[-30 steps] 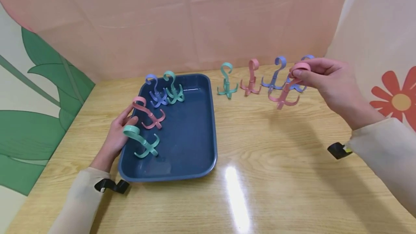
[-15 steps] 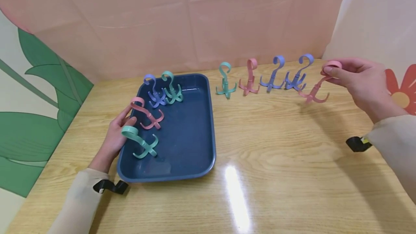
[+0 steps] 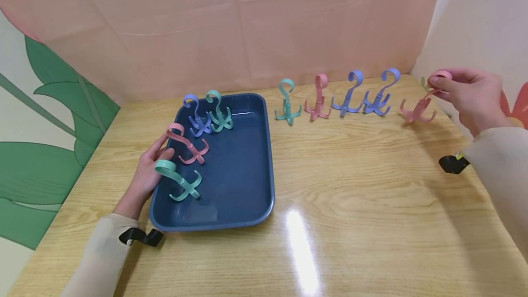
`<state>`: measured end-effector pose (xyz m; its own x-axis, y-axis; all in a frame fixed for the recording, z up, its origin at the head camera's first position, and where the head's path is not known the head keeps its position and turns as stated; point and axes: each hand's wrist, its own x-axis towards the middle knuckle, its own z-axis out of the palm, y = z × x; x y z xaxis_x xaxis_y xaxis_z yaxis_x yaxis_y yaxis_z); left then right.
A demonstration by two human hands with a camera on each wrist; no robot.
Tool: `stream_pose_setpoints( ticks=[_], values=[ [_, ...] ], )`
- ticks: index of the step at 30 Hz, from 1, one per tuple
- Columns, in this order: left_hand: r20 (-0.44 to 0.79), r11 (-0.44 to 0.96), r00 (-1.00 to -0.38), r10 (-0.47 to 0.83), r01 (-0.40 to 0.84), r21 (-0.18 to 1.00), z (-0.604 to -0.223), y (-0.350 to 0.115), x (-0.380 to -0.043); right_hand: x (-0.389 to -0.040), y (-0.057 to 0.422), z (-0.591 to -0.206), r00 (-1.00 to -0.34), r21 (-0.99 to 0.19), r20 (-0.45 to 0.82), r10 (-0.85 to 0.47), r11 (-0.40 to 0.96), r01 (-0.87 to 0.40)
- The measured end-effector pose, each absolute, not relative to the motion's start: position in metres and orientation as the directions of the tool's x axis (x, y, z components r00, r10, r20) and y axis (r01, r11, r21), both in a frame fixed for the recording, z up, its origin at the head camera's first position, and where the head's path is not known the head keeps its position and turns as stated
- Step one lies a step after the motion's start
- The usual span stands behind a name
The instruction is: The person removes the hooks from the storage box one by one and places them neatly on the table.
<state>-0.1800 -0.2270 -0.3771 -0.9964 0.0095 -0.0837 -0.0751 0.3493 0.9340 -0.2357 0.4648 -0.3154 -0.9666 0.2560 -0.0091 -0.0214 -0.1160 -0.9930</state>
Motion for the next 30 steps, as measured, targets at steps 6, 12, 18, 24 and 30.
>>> stream_pose_setpoints(
  ticks=[6, 12, 18, 24, 30],
  values=[
    [-0.09, 0.338, -0.996, 0.014, -0.08, 0.938, -0.377, -0.227, -0.18, -0.251, 0.466, -0.319, -0.952, -0.963, -0.044, 0.304, -0.268, -0.041],
    [-0.094, 0.339, -0.996, 0.006, -0.086, 0.937, -0.377, -0.226, -0.18, -0.265, 0.463, -0.32, -0.927, -0.957, -0.094, 0.363, -0.29, -0.017],
    [-0.088, 0.355, -0.996, -0.002, -0.083, 0.931, -0.377, -0.226, -0.181, -0.269, 0.461, -0.321, -0.926, -0.96, -0.11, 0.361, -0.28, 0.004],
    [-0.085, 0.36, -0.996, -0.006, -0.082, 0.929, -0.378, -0.226, -0.183, -0.271, 0.462, -0.321, -0.926, -0.957, -0.12, 0.359, -0.29, 0.012],
    [-0.076, 0.36, -0.997, -0.009, -0.074, 0.93, -0.379, -0.226, -0.183, -0.276, 0.462, -0.322, -0.925, -0.958, -0.123, 0.361, -0.287, 0.015]
  ],
)
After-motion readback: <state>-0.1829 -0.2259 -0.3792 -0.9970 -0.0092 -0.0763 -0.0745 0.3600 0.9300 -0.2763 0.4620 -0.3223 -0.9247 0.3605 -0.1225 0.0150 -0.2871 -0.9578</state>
